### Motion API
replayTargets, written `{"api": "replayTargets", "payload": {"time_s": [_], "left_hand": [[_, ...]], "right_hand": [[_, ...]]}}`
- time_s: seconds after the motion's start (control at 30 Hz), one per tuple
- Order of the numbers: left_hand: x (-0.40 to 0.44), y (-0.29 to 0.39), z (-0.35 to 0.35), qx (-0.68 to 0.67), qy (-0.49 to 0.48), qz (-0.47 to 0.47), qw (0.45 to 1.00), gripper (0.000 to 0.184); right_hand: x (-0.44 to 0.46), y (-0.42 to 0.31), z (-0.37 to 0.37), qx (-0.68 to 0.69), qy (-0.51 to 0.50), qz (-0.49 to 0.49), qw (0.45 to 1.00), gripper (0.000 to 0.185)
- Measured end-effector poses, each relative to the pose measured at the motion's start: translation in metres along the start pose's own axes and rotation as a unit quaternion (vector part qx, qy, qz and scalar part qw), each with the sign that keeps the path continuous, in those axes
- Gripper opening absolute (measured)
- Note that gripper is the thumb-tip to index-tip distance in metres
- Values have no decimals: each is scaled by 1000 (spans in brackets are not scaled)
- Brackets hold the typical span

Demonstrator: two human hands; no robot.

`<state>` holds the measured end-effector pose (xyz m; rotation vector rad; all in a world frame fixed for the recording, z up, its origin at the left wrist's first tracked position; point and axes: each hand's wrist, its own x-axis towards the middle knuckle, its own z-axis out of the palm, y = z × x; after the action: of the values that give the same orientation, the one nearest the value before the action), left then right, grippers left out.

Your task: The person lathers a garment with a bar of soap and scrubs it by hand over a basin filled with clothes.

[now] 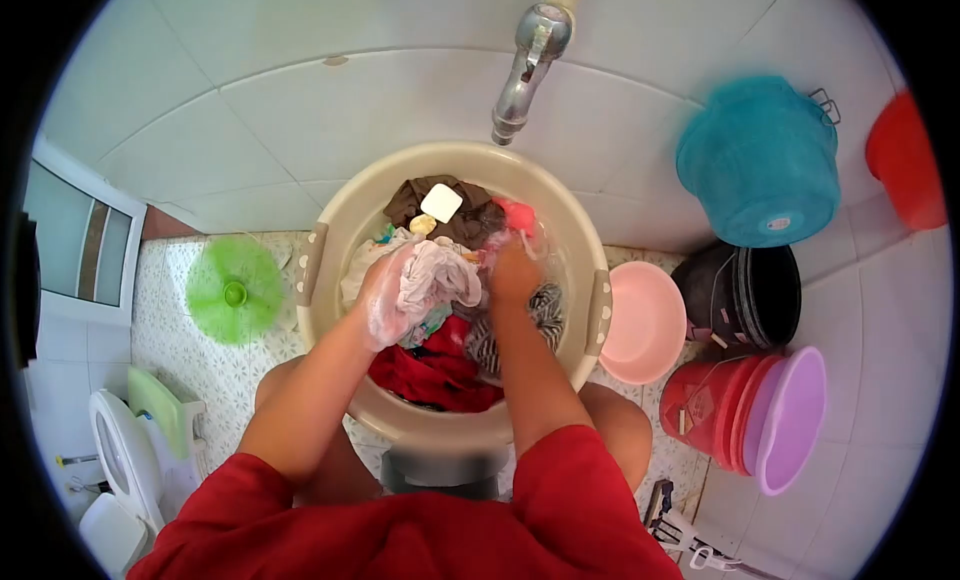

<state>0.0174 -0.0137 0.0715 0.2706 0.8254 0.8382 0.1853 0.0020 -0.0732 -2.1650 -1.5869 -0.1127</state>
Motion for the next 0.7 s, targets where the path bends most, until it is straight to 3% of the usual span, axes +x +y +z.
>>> {"api": "replayTargets", "payload": {"time_s": [0.03,0.07,0.1,0.13,0.17,0.2,0.23,0.3,0.33,0.4,0.43,0.5,0.6,0.67,0.7], "left_hand": [[4,0,-1,1,0,2,1000,19],[8,-2,-5,-4,-19,-1,1000,19],[11,-2,-8,-9,-39,-2,999,19],[11,0,-9,-10,-38,2,999,19],[9,0,-11,-12,-31,-3,999,19],[8,0,-11,-13,-25,-9,1000,20],[11,0,-11,-11,-26,-7,1000,20],[14,-2,-13,-11,-35,7,999,20],[12,-1,-13,-12,-35,9,999,20],[9,-1,-13,-21,-32,13,999,21],[10,-1,-12,-21,-34,14,999,21],[12,0,-13,-3,-26,9,1000,21],[0,9,-18,0,-58,2,998,22],[-8,15,-10,6,-40,6,999,21],[-10,17,-7,14,-24,9,1000,21]], "right_hand": [[-6,6,27,34,190,-94,977,34],[-6,38,63,-76,110,-196,971,41],[6,31,38,-75,111,-197,971,41],[23,8,-16,-28,-84,-21,996,32],[30,-7,-47,18,-276,157,948,24],[8,2,-7,-80,-72,35,994,19],[7,9,-1,-78,-70,35,994,19],[8,25,4,-29,-97,-125,987,20],[6,27,17,-28,-96,-127,987,20],[7,23,26,-15,4,31,999,17],[10,23,19,-15,6,31,999,17],[19,17,-11,-66,-174,-196,963,15],[53,-12,-109,-18,-215,-125,968,19],[74,-29,-170,280,-326,-22,903,19],[75,-31,-184,279,-328,-22,902,19]]}}
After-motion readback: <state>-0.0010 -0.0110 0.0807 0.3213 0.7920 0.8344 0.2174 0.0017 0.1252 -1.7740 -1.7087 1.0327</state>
